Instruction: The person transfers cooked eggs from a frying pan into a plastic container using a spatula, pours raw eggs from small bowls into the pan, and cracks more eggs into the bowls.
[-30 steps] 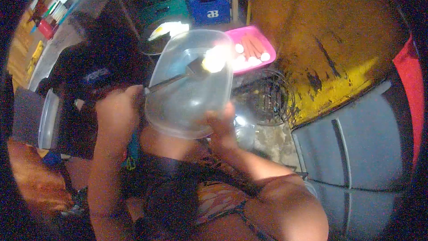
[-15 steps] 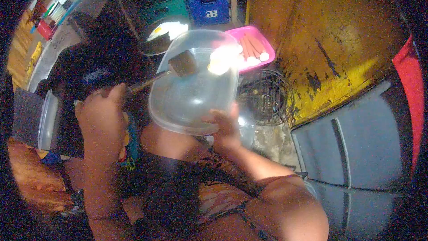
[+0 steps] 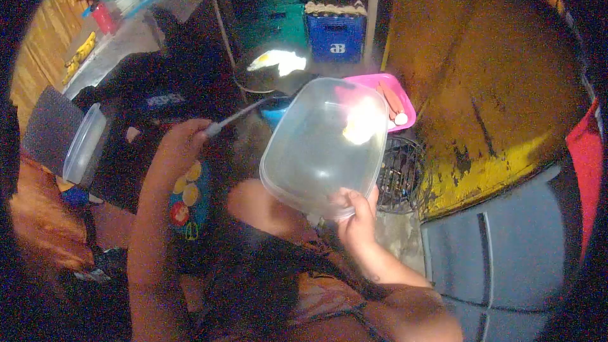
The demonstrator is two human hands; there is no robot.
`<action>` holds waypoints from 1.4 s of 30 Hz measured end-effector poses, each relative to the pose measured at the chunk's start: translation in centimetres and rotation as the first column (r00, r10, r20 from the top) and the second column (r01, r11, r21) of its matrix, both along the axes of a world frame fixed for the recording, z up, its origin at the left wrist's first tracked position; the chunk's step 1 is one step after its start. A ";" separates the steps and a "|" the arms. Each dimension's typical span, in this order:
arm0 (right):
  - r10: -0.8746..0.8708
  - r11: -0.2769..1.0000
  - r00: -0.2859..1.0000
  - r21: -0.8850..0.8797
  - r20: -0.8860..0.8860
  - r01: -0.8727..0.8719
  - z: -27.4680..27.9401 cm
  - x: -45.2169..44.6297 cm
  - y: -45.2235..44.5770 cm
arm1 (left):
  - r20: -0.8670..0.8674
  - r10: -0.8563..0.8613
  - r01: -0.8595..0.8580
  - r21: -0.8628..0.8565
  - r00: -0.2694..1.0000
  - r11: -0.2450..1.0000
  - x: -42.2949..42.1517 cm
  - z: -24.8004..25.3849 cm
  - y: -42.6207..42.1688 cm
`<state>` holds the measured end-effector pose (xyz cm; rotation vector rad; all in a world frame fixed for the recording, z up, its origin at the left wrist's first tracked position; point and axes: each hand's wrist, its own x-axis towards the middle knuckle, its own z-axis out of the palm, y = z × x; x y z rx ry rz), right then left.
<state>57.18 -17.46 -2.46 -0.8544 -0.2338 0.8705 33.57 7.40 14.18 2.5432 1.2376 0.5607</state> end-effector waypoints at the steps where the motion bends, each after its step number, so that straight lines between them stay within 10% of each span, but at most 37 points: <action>1: 0.000 1.000 1.000 -0.002 -0.005 0.000 0.3 -0.1 -0.1 | -0.053 0.078 -0.076 0.024 0.996 0.997 0.5 0.0 0.7; 12: -0.004 1.000 1.000 -0.018 0.012 0.004 0.4 0.6 0.0 | -0.516 0.342 -0.299 0.167 0.786 0.940 8.3 1.5 10.4; 26: -0.044 0.997 0.999 -0.062 -0.031 0.042 1.2 1.1 0.9 | -0.351 0.273 -0.322 -0.089 0.896 0.943 13.9 -3.9 14.2; 42: -0.026 0.998 0.997 -0.053 -0.069 0.022 0.6 1.7 0.1 | -0.331 0.342 -0.280 0.223 0.879 0.934 14.8 -4.6 10.1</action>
